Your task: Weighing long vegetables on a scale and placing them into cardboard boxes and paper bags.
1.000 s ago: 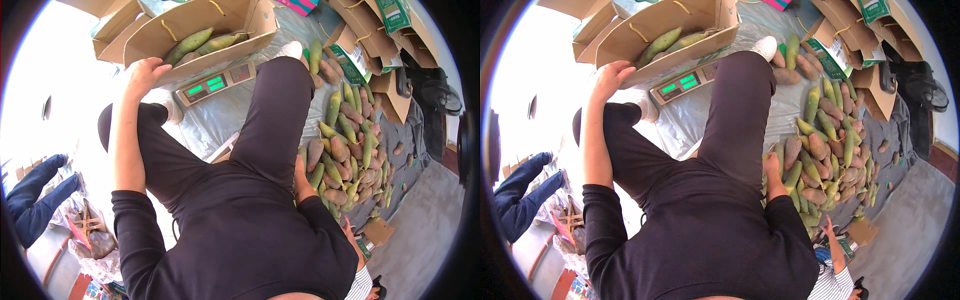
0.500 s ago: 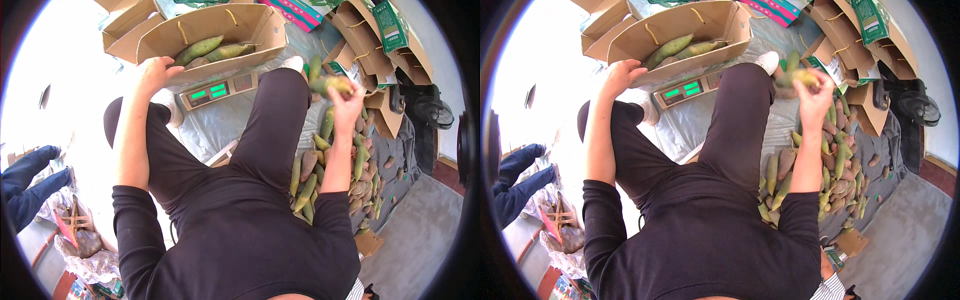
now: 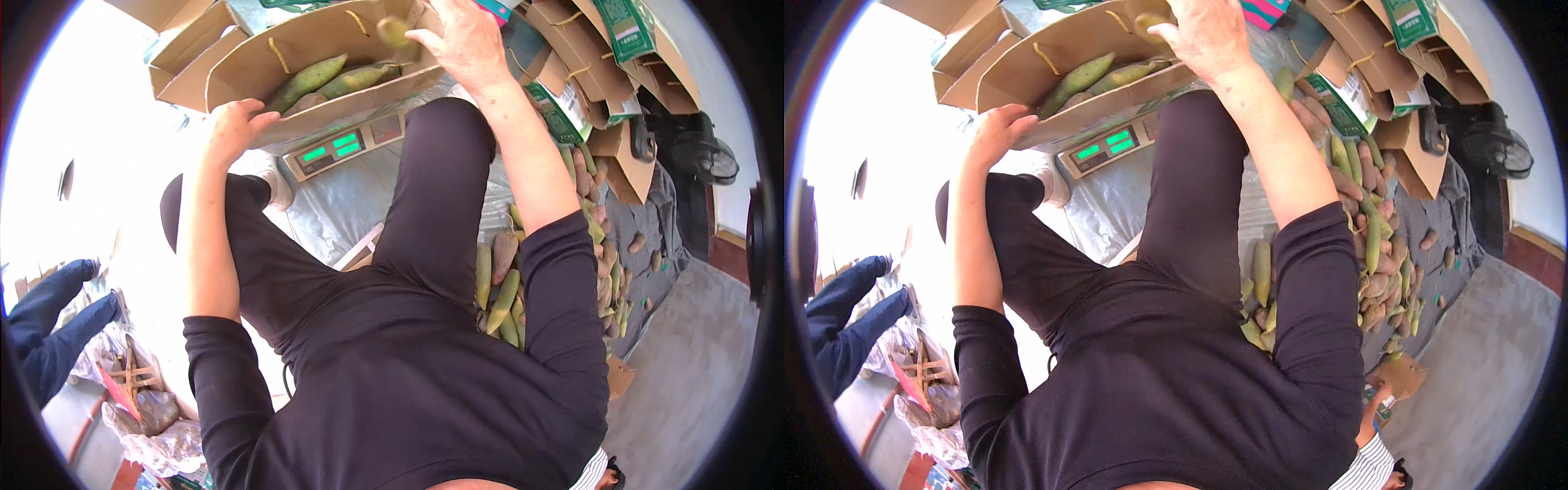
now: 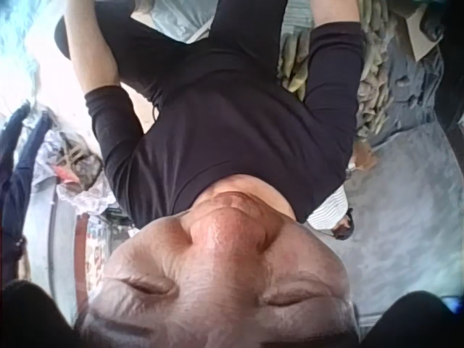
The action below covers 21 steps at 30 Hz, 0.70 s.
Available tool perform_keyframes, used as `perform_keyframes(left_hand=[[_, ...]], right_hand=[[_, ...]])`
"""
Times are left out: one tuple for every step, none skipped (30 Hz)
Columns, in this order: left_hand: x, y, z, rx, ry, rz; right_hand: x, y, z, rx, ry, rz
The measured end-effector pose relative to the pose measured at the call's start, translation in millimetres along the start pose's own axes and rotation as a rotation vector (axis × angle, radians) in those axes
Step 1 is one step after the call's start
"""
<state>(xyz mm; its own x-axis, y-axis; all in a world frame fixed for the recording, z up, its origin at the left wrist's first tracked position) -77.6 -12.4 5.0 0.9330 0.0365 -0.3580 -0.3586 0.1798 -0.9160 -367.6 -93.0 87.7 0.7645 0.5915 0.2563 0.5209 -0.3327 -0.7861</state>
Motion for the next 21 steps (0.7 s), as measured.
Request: perform_keyframes(left_hand=[[-3, 2, 0, -0.012, 0.013, 0.016], [-4, 3, -1, 0.021, 0.004, 0.033], [-2, 4, -2, 0.039, 0.017, 0.033], [4, 6, -4, 0.038, 0.021, 0.092], [10, 8, -6, 0.040, 0.026, 0.151], [10, 8, -6, 0.022, 0.040, 0.167], [9, 6, -4, 0.006, 0.051, 0.186], [15, 7, -5, 0.009, 0.074, 0.187], [9, 4, -5, 0.058, 0.063, 0.210], [9, 3, -6, 0.073, 0.043, 0.202], [10, 5, -10, 0.083, 0.026, 0.196], [7, 7, -10, 0.100, 0.037, 0.196], [4, -3, -5, 0.084, 0.020, 0.152], [2, -2, -6, 0.073, 0.014, 0.125], [1, 1, -7, 0.082, 0.025, 0.124], [2, 4, -8, 0.085, 0.029, 0.118], [3, 4, -7, 0.087, 0.030, 0.109], [4, 5, -8, 0.095, 0.038, 0.107], [4, 4, -7, 0.093, 0.031, 0.099], [4, 6, -8, 0.096, 0.031, 0.099], [3, 10, -11, 0.107, 0.045, 0.101]], right_hand=[[-9, 2, 8, 0.005, 0.015, 0.011], [-23, 3, 17, -0.014, 0.050, -0.079], [-32, 1, 27, -0.034, 0.088, -0.172], [-41, -3, 40, -0.003, 0.243, -0.239], [-51, -3, 53, 0.001, 0.270, -0.225], [-70, 1, 71, 0.027, 0.421, -0.347], [-84, 0, 89, 0.048, 0.573, -0.470], [-97, -3, 109, 0.115, 0.713, -0.501], [-115, -2, 133, 0.112, 0.749, -0.479], [-136, 4, 163, 0.117, 0.765, -0.462], [-153, 7, 194, 0.120, 0.776, -0.441], [-161, 8, 222, 0.155, 0.840, -0.387], [-164, 11, 248, 0.179, 0.883, -0.371], [-168, 9, 276, 0.204, 0.930, -0.333], [-170, 9, 305, 0.229, 0.990, -0.295], [-171, 10, 332, 0.255, 1.048, -0.261], [-169, 11, 354, 0.251, 1.057, -0.262], [-166, 13, 377, 0.316, 1.118, -0.227], [-165, 17, 401, 0.383, 1.176, -0.197], [-166, 18, 429, 0.379, 1.190, -0.190], [-167, 19, 461, 0.467, 1.237, -0.147]])
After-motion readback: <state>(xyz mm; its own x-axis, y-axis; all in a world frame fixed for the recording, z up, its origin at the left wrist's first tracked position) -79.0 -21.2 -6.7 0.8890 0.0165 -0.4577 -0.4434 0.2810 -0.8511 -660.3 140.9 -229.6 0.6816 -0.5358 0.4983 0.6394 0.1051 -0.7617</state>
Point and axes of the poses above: each hand's wrist, its own z-axis away from the middle knuckle, its own y-axis out of the palm, x = y × z, the point moved 3 cm from there along -z, towards the middle knuckle, and after that the axes turned 4 degrees about y, right-handed, at the moved point
